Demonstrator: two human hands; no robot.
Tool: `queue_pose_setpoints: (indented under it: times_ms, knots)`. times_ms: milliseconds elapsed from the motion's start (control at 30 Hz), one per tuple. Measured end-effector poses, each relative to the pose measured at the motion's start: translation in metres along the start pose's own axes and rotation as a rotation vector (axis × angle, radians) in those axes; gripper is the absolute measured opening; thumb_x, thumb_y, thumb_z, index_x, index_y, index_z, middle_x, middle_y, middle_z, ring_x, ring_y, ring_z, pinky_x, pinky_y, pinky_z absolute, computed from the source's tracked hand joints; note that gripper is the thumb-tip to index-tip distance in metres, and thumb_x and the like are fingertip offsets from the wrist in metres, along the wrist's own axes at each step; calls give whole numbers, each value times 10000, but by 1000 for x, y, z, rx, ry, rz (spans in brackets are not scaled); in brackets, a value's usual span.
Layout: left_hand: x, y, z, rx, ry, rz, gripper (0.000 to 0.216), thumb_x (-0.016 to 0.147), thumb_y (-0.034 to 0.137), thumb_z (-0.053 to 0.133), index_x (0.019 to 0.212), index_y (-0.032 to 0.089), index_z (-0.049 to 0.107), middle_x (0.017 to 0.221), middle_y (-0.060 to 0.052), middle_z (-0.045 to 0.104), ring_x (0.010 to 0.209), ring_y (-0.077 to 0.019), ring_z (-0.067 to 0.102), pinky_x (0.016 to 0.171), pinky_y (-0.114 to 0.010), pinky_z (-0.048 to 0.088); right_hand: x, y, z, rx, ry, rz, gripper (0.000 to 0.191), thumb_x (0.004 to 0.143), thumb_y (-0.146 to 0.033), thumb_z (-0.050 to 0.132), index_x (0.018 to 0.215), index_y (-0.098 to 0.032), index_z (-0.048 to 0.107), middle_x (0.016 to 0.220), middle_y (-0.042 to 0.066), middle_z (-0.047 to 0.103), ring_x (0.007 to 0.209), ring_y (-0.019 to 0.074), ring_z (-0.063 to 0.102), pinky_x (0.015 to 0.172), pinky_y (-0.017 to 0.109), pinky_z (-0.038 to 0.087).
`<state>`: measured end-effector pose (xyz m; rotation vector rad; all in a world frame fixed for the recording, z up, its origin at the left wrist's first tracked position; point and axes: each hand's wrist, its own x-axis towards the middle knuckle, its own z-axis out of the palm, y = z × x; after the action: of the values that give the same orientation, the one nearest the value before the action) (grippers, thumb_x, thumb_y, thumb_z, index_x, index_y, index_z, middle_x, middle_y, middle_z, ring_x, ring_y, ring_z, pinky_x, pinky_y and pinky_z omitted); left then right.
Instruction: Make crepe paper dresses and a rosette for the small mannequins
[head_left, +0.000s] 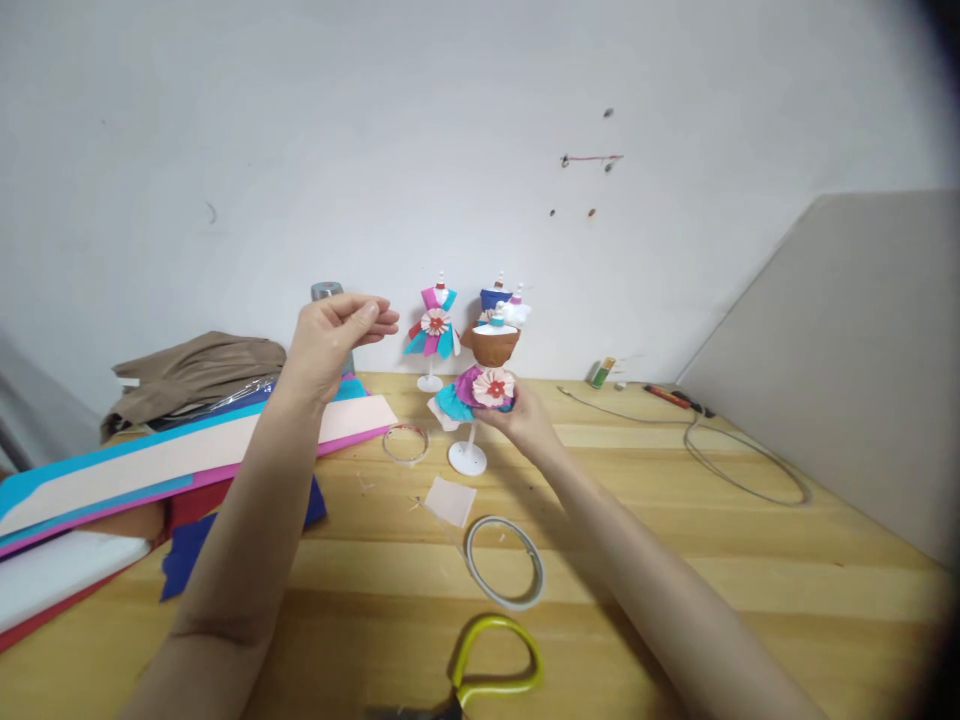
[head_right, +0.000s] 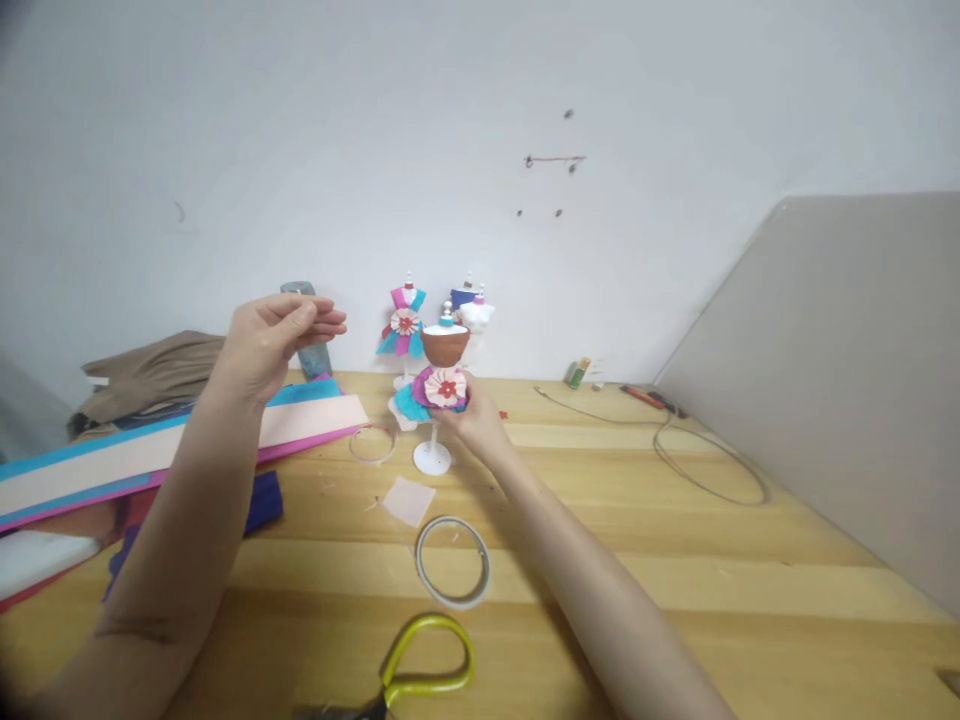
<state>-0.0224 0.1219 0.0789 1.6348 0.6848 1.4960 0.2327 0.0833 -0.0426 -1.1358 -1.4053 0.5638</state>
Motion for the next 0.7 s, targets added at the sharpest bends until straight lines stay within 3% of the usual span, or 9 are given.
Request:
queue_pose_setpoints:
  times_ms: [200, 400, 567, 700]
  knots:
    - [-9, 20, -6, 12, 71, 64, 393, 725, 504, 799, 873, 145, 737, 861, -88, 769, 797, -210, 747, 815, -363, 610, 12, -6, -29, -72, 149, -33, 502, 601, -349, 820, 1055, -183, 684, 1056, 101, 772, 985, 328, 710, 927, 529, 539]
    - [-20, 33, -6, 26, 63, 113, 290, 775, 400, 788, 874, 130, 749, 860, -85, 754, 820, -223, 746, 839, -389, 601, 23, -9, -84, -151, 355, -54, 514, 571, -389, 869, 1016, -183, 717, 1018, 93, 778, 947, 324, 714, 919, 519, 542]
    - [-25, 41, -6, 1, 44, 163, 249, 768, 372, 791, 838, 135, 758, 836, -78, 758, 815, -228, 749, 847, -398, 604, 41, 17, -125, -147, 476, 16, 485, 497, -320, 882, 941, -199, 730, 936, 66, 775, 871, 282, 706, 879, 466, 550]
    - [-26, 41, -6, -19, 34, 195, 163, 769, 318, 782, 834, 169, 776, 819, -66, 769, 800, -224, 752, 833, -382, 611, 75, 48, -134, -91, 501, 47, 489, 469, -332, 851, 912, -180, 712, 900, 69, 767, 847, 272, 700, 836, 441, 559]
